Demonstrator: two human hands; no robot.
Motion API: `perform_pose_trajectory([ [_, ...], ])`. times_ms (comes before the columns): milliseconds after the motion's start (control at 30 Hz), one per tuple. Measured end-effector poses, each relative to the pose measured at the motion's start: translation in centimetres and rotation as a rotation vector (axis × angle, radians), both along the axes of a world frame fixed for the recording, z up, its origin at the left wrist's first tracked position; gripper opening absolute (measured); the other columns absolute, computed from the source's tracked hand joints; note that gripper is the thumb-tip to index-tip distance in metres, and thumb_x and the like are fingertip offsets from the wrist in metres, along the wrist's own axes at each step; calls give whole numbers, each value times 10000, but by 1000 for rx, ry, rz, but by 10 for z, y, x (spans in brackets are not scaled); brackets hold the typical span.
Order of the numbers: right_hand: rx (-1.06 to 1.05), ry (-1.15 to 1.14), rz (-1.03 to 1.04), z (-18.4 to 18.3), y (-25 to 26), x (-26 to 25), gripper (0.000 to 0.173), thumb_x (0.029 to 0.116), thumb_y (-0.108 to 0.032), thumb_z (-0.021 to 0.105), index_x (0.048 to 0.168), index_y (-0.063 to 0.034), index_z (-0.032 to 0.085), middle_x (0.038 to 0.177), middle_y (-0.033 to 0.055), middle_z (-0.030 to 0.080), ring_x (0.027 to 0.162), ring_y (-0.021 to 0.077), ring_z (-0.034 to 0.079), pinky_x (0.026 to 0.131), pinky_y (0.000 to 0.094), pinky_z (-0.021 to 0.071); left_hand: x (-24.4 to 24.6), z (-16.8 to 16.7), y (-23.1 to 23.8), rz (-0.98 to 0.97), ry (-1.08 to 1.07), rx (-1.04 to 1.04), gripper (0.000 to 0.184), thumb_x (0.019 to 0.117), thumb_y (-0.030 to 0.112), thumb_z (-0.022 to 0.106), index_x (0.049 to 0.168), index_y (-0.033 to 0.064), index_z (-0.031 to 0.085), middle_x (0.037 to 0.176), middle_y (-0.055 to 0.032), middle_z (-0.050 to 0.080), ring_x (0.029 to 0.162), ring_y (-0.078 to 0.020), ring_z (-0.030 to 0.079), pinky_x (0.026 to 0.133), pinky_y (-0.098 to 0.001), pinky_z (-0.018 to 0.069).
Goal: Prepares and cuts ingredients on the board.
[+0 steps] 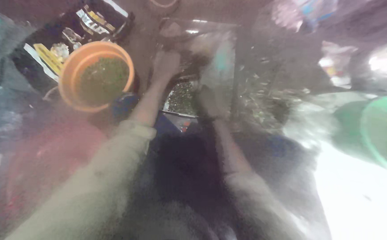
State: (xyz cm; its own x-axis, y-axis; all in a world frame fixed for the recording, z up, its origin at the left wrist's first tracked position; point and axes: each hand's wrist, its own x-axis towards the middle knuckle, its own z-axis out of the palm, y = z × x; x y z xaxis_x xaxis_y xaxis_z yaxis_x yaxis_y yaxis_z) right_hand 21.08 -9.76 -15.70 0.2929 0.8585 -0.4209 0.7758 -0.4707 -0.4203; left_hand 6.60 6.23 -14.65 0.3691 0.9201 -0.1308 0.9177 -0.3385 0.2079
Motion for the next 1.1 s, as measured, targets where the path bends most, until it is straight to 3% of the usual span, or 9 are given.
perform_pose_trajectory([
  [133,-42,-47,-32,1,0,-15,465,1079,-424,441,1332,-59,579,1130,215,709,1043,410,709,828,620,578,5,4,-7,67,-25,-21,560,876,351,757,1311,22,633,1307,-231,653,1221,-426,634,992,-650,526],
  [233,-4,-51,-85,-11,5,-11,523,1049,-481,483,1355,-67,576,1130,212,712,1042,404,709,835,625,578,5,-6,-10,9,15,62,424,946,400,672,1247,103,700,1383,-145,630,1255,-363,627,1012,-609,541],
  [400,0,-115,-21,-10,1,-11,458,1040,-387,513,1343,-48,564,1111,215,711,1006,399,719,794,616,588,12,-9,-35,-77,62,137,403,1037,208,514,1412,103,613,1556,-90,514,1416,-334,501,1151,-541,436],
  [567,22,-47,-35,-4,-5,-18,474,1055,-405,493,1337,-31,570,1128,219,711,1021,401,719,829,611,588,15,-10,-40,-133,86,129,391,1031,112,493,1384,-8,610,1525,-152,525,1424,-364,471,1170,-522,409],
  [667,112,66,-68,-3,-27,-17,510,1068,-434,495,1360,-16,524,1076,252,683,953,441,706,745,616,588,18,-9,-40,-107,122,111,355,1034,123,506,1326,-39,626,1515,-189,506,1404,-395,477,1145,-543,434],
  [800,77,56,-43,-1,-28,-22,503,1086,-411,467,1408,-23,477,1116,272,663,994,465,694,755,623,585,18,-14,-43,-77,90,107,377,1029,144,536,1367,0,617,1563,-177,480,1444,-382,456,1186,-526,392],
  [933,53,36,-54,-7,-30,-12,437,1079,-344,477,1368,-19,529,1090,258,695,997,448,707,777,625,584,16,-16,-37,-124,81,155,370,1052,177,529,1372,13,615,1519,-176,521,1434,-369,469,1206,-509,370],
  [1033,61,136,-24,-15,-75,-10,365,1062,-253,566,1346,-34,635,1225,226,692,1095,371,685,918,531,555,16,-18,-37,-130,65,151,378,1043,163,551,1390,24,605,1510,-175,530,1420,-382,483,1193,-522,386],
  [1100,108,83,-12,-13,-54,-14,422,1080,-349,506,1372,-48,553,1151,229,680,1016,395,703,809,569,597,16,-20,-32,-118,66,165,393,1038,175,561,1408,51,601,1512,-152,532,1402,-379,500,1153,-535,437],
])
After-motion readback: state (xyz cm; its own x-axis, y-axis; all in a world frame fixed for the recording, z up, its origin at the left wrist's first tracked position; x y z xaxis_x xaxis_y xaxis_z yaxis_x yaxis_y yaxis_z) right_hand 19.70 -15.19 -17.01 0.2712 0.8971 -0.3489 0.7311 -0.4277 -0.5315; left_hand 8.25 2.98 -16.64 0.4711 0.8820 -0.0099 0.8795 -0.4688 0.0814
